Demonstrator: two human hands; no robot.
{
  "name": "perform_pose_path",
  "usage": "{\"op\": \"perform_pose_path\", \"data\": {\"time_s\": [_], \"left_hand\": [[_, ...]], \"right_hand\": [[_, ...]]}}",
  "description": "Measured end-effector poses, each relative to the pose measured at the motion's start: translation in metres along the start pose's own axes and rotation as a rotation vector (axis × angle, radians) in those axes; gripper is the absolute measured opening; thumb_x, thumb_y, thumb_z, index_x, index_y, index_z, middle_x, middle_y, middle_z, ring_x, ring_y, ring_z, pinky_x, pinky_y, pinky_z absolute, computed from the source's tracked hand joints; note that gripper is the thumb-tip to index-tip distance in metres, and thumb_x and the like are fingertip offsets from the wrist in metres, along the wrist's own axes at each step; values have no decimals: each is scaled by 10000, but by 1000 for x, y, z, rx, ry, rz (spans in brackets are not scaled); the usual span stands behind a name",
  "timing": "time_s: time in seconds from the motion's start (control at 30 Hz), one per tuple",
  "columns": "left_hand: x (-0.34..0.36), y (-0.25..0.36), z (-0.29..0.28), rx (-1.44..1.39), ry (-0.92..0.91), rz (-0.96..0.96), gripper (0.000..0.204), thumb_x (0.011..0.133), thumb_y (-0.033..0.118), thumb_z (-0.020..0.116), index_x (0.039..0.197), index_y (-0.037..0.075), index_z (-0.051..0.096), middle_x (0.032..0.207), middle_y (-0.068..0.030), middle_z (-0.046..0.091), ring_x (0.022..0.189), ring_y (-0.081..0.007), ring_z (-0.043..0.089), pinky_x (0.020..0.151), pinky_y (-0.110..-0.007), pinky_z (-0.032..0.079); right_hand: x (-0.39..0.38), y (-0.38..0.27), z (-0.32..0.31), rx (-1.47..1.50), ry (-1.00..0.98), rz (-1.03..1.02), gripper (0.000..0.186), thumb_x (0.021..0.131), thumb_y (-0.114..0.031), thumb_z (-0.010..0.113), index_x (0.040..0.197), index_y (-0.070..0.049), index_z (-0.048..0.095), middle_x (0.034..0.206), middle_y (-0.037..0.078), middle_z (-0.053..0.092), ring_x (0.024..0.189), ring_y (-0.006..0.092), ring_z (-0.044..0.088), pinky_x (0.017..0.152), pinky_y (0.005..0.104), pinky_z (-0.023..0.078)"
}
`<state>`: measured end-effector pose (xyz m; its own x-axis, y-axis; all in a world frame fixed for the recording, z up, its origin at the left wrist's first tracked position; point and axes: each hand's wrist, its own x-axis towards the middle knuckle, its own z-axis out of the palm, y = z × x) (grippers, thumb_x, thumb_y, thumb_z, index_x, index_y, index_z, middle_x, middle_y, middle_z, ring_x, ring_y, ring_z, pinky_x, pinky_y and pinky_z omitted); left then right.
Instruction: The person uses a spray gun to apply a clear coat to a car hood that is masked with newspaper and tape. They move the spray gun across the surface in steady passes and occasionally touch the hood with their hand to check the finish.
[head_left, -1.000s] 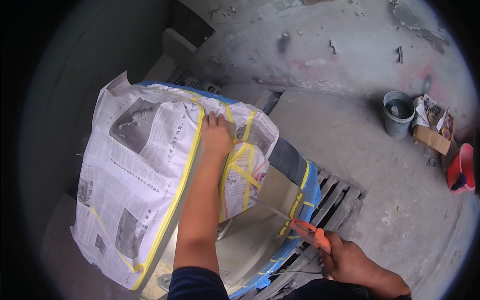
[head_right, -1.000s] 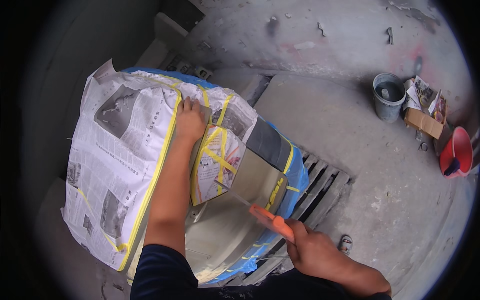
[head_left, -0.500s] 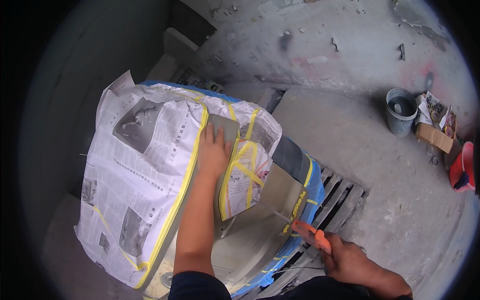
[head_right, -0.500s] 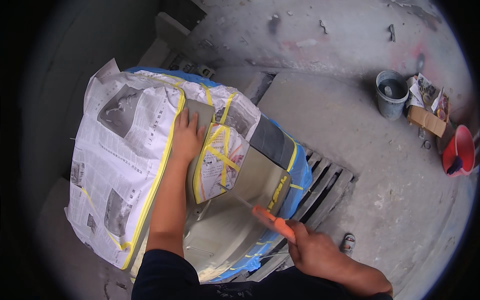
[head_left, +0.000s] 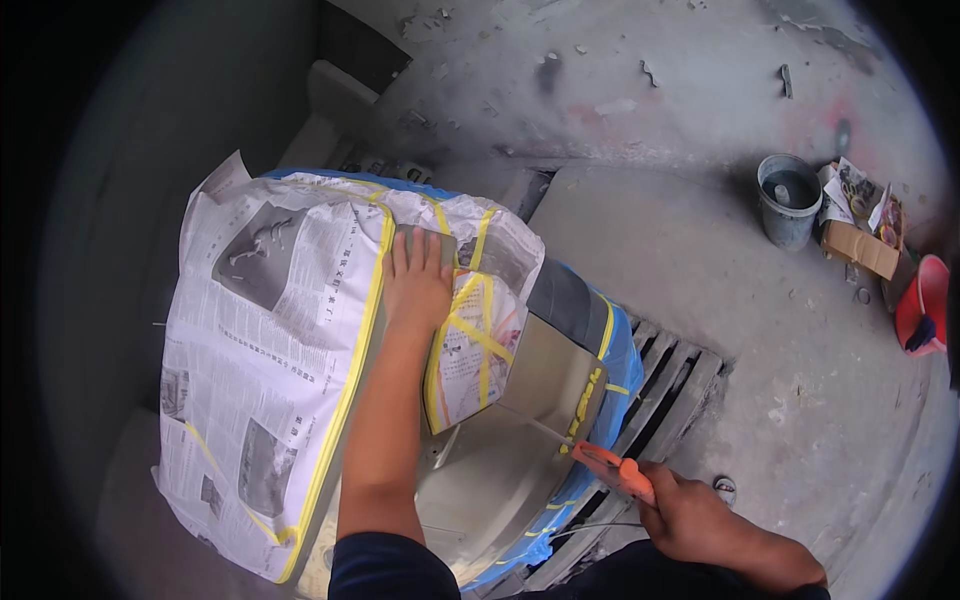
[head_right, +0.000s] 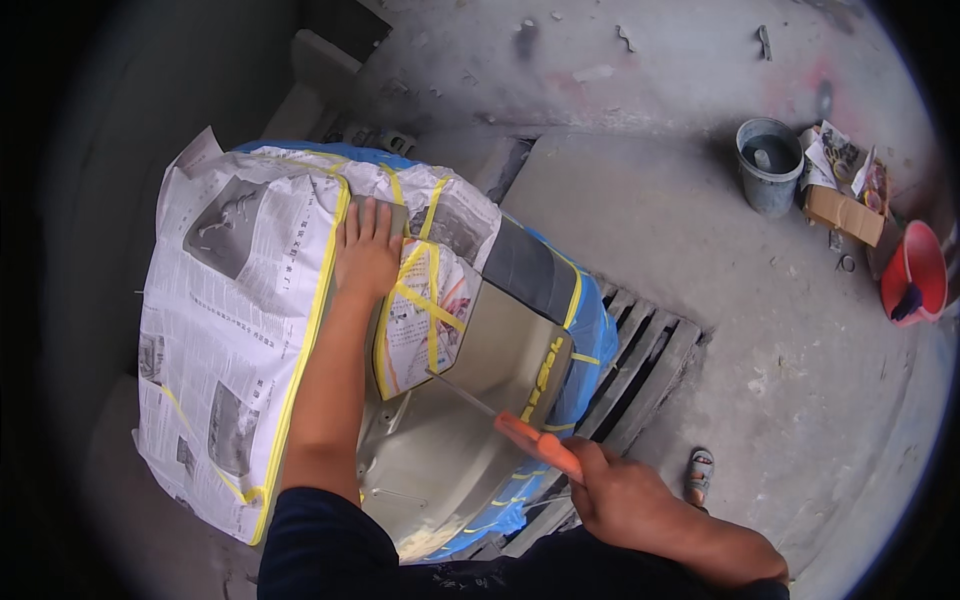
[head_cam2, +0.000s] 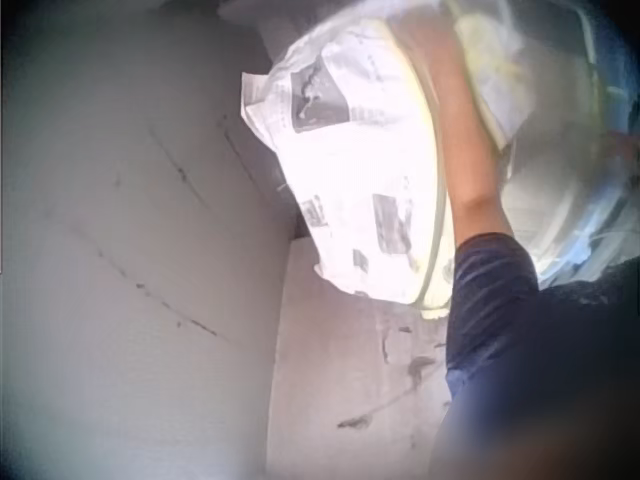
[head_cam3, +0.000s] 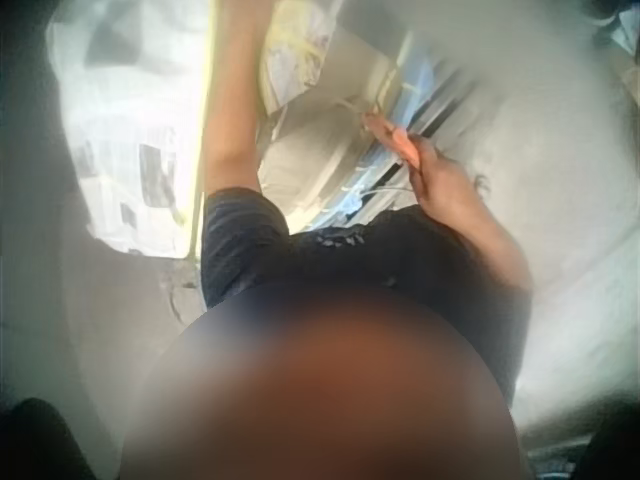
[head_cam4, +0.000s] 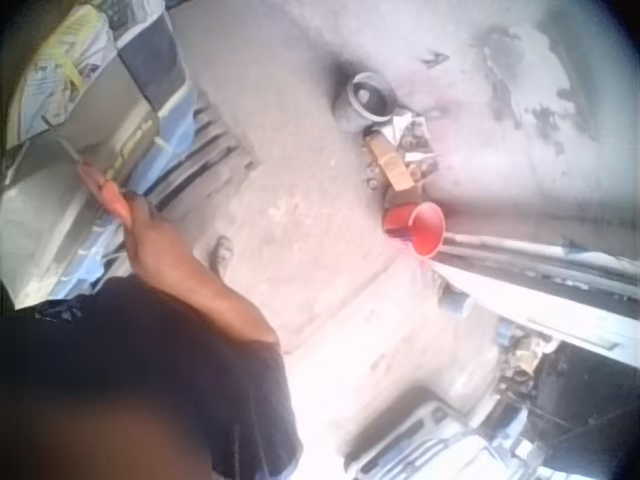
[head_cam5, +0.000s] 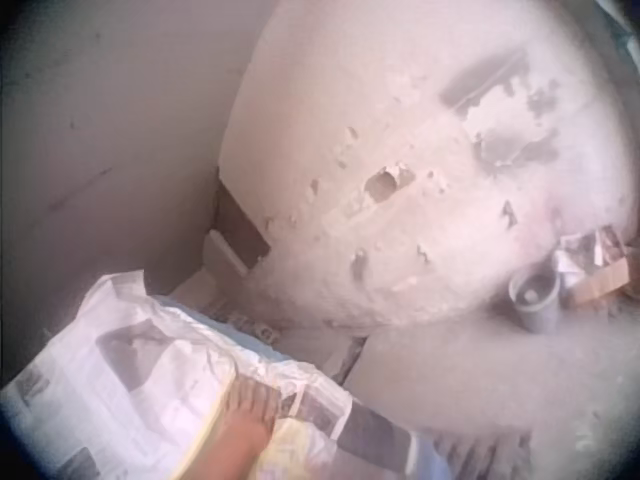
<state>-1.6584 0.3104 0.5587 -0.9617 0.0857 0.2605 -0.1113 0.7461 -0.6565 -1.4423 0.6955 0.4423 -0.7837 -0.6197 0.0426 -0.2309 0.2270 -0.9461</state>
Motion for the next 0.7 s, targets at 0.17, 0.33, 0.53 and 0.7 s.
{"op": "perform_pose_path", "data": {"time_s": [0.17, 0.33, 0.53, 0.7], "left_hand": [[-109, -12, -3, -28, 88, 56, 552, 1007, 375, 432, 1523, 186, 378, 1609, -116, 273, 1488, -393, 182, 1201, -502, 152], [-75, -26, -22, -22, 80, 108, 513, 999, 336, 459, 1490, 190, 428, 1590, -115, 309, 1482, -384, 205, 1197, -512, 174], [-164, -16, -17, -21, 71, -12, 539, 973, 331, 510, 1482, 172, 434, 1591, -109, 306, 1471, -377, 235, 1189, -523, 192], [-325, -38, 3, 6, 98, -182, 746, 873, 413, 651, 1458, 17, 408, 1565, -198, 326, 1442, -443, 283, 1163, -588, 208]], "right_hand": [[-6, -3, -11, -47, 16, 5, 452, 904, -104, 581, 1306, 7, 408, 982, 274, 644, 752, 468, 658, 667, 543, 541], [-2, -16, 4, -14, -54, -32, 421, 898, -88, 582, 1279, 15, 435, 978, 280, 640, 743, 473, 652, 656, 538, 541], [0, -9, 30, -29, -186, -68, 432, 898, -89, 581, 1289, 10, 426, 995, 282, 640, 728, 466, 658, 656, 524, 549], [-3, -10, 38, -88, -333, -7, 433, 915, -126, 569, 1302, 3, 424, 1055, 294, 636, 751, 466, 664, 683, 540, 550]]}}
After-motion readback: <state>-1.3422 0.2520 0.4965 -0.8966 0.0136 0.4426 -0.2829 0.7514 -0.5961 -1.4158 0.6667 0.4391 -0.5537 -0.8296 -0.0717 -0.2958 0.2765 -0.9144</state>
